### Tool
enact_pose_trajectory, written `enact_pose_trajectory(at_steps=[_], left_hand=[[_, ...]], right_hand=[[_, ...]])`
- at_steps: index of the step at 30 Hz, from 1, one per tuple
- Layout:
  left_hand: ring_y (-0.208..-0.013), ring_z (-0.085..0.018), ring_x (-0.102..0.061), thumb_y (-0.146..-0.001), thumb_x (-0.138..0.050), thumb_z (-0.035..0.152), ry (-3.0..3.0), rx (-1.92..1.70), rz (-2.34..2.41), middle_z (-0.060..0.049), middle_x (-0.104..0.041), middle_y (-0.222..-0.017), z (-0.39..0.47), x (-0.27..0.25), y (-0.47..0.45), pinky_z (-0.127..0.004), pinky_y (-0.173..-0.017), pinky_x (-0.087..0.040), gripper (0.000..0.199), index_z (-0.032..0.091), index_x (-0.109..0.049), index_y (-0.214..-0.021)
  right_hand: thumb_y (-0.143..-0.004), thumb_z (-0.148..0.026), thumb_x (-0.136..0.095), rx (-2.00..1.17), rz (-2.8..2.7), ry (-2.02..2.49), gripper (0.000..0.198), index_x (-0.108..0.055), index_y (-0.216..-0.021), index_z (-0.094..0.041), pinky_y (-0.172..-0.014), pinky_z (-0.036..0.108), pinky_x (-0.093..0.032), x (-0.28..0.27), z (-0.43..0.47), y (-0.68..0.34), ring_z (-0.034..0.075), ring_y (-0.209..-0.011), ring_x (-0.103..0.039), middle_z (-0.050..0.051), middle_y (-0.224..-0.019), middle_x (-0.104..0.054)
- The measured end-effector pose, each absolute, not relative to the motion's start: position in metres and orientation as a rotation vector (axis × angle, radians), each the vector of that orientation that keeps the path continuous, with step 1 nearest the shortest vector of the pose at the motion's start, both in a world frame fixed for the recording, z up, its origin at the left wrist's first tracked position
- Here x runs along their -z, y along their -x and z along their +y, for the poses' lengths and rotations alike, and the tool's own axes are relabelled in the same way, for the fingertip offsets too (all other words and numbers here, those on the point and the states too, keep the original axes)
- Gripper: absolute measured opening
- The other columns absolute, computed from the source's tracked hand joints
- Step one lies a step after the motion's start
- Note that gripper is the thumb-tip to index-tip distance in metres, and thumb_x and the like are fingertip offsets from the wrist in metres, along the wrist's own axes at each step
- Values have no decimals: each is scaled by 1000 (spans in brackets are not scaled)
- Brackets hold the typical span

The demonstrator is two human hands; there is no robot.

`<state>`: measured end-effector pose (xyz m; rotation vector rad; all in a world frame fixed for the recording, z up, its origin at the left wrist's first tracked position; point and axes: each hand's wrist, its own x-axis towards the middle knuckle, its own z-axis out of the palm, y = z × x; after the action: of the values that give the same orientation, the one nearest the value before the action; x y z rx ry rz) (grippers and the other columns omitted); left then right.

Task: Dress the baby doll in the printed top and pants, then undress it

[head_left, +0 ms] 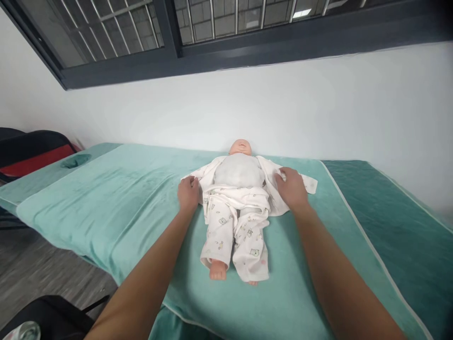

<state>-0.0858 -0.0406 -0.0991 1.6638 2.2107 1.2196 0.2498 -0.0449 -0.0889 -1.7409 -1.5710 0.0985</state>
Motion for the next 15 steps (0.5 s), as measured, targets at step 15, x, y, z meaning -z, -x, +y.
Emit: enact_pose_trajectory(at_steps=[15], left_hand=[[-113, -32, -52, -91, -54, 34, -2176, -790, 2262, -11, -66, -107, -37, 92, 75, -47, -93, -39, 18, 24, -69, -89]], right_hand=[[-86, -46, -49, -291, -1482, 1930, 33, -64, -76, -20, -76, 36, -43, 94, -41, -260, 27, -87, -62, 12, -86, -70]])
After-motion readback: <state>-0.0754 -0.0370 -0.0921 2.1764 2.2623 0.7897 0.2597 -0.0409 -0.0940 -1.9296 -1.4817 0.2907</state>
